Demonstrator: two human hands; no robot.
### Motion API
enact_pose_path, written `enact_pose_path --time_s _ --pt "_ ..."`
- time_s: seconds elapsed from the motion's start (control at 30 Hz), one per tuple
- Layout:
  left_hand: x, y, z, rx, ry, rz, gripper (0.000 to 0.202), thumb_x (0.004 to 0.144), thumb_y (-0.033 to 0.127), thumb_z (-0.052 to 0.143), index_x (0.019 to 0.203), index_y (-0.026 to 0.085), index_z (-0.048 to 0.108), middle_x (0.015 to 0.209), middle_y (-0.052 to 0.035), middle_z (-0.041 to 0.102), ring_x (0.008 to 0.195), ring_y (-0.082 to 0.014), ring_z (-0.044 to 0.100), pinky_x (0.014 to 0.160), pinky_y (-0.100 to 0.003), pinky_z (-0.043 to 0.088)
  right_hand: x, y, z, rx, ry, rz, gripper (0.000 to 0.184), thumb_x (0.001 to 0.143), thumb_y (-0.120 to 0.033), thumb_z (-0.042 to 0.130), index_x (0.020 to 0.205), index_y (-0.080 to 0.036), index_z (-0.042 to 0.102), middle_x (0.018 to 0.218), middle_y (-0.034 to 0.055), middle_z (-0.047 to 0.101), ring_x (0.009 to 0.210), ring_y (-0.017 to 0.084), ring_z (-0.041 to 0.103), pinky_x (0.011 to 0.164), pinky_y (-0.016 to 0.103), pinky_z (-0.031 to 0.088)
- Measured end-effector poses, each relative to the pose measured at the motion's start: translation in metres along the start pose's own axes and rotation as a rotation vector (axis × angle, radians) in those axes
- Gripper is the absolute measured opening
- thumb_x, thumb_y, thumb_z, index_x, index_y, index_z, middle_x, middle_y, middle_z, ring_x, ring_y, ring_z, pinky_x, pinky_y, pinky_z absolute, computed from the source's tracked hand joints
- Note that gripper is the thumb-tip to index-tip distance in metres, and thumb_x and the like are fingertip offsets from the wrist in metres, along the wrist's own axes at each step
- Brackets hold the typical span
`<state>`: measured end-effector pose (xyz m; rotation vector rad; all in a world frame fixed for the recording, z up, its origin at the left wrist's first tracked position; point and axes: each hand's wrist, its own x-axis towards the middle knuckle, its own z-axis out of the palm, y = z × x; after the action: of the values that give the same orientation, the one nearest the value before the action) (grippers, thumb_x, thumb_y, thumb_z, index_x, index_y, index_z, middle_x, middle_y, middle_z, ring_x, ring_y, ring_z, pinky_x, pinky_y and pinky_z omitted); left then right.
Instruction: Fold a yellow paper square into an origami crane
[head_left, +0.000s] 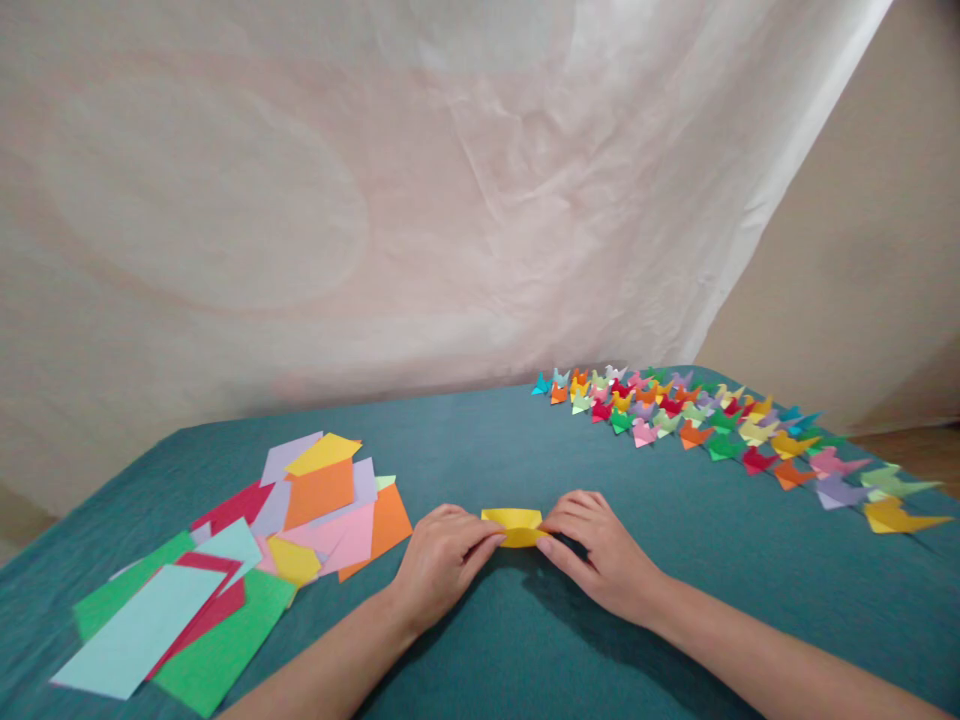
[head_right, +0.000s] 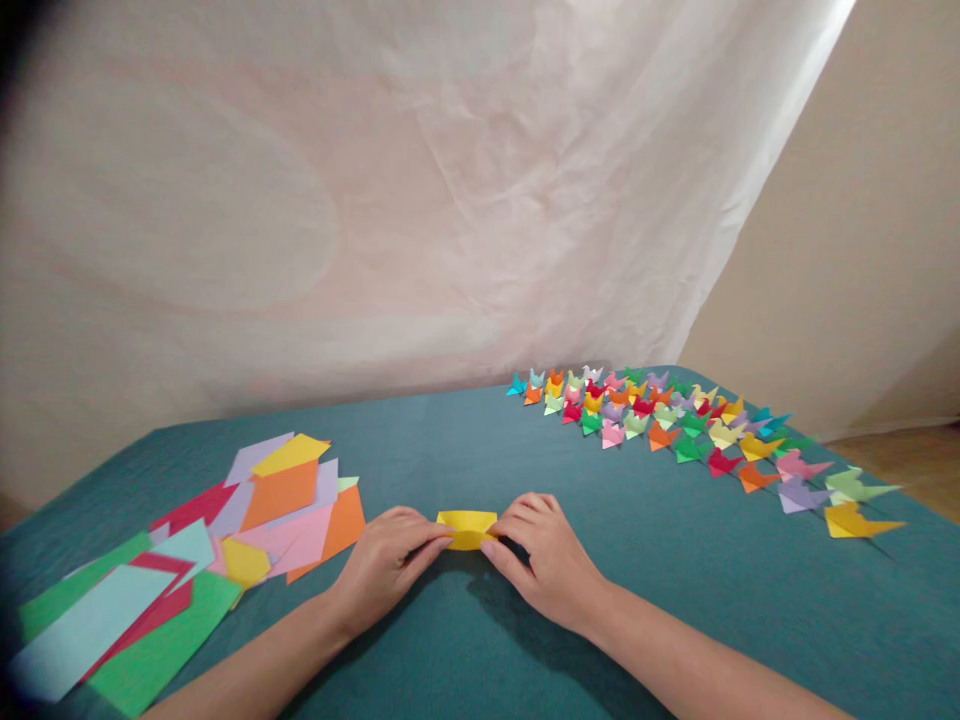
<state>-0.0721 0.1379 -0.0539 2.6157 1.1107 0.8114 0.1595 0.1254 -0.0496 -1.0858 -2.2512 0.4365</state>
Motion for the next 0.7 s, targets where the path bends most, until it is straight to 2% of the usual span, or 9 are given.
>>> enact_pose_path --time_s 0.17,0.33,0.43,0.5,0.57,0.6,0.7 --pt "0.003 -0.001 0.000 -0.040 -0.021 -0.127 0.019 0.092 0.030 0.048 0.097 0.025 0.066 0.093 0.0021 0.071 0.081 -0.0161 0.064 0.077 -0.030 0.046 0.007 0.008 0.007 0.045 -0.002 0.069 0.019 0.092 -0.026 0.048 0.079 -0.020 0.060 0.076 0.0006 0.062 0.078 0.016 0.053 0.075 0.033 0.035" --pt "0.002 -0.006 0.001 -0.033 -0.018 -0.231 0.026 0.091 0.033 0.049 0.114 0.026 0.058 0.096 -0.0004 0.069 0.084 -0.0172 0.062 0.076 -0.031 0.048 0.016 0.013 0.005 0.092 -0.058 0.125 0.020 0.089 -0.022 0.050 0.069 -0.019 0.056 0.073 0.0001 0.058 0.075 0.016 0.052 0.071 0.030 0.037" --pt "0.002 -0.001 -0.004 0.030 0.026 -0.125 0.033 0.090 0.030 0.050 0.122 0.022 0.051 0.110 -0.0054 0.063 0.100 -0.0194 0.058 0.087 -0.035 0.046 0.020 0.015 0.004 0.115 -0.065 0.137 0.021 0.086 -0.019 0.052 0.065 -0.018 0.054 0.080 0.0021 0.058 0.079 0.016 0.052 0.073 0.030 0.038" --pt "0.003 0.009 -0.009 0.125 0.028 -0.007 0.024 0.090 0.029 0.050 0.111 0.019 0.057 0.118 -0.0080 0.059 0.114 -0.0228 0.050 0.098 -0.041 0.039 0.021 0.016 0.005 0.122 -0.062 0.145 0.021 0.084 -0.018 0.053 0.063 -0.018 0.053 0.082 0.0030 0.058 0.081 0.017 0.052 0.074 0.031 0.039" --pt "0.002 0.023 -0.013 0.198 -0.052 0.082 0.017 0.091 0.027 0.047 0.095 0.019 0.061 0.113 -0.0064 0.061 0.117 -0.0230 0.048 0.102 -0.042 0.034 0.022 0.018 0.006 0.128 -0.063 0.145 0.021 0.083 -0.016 0.054 0.063 -0.018 0.053 0.083 0.0030 0.058 0.082 0.017 0.052 0.075 0.032 0.039" --pt "0.002 0.029 -0.014 0.217 -0.123 0.105 0.019 0.091 0.031 0.048 0.096 0.019 0.061 0.114 -0.0063 0.061 0.117 -0.0231 0.048 0.105 -0.042 0.032 0.022 0.019 0.007 0.133 -0.066 0.139 0.021 0.083 -0.016 0.054 0.062 -0.018 0.053 0.083 0.0027 0.057 0.082 0.017 0.052 0.076 0.032 0.039" --pt "0.000 0.043 -0.015 0.215 -0.282 0.127 0.042 0.089 0.047 0.047 0.118 0.018 0.053 0.131 -0.0084 0.052 0.124 -0.0242 0.043 0.108 -0.040 0.030 0.022 0.022 0.009 0.138 -0.061 0.120 0.022 0.083 -0.014 0.053 0.061 -0.018 0.053 0.082 0.0020 0.057 0.081 0.016 0.052 0.076 0.031 0.040"
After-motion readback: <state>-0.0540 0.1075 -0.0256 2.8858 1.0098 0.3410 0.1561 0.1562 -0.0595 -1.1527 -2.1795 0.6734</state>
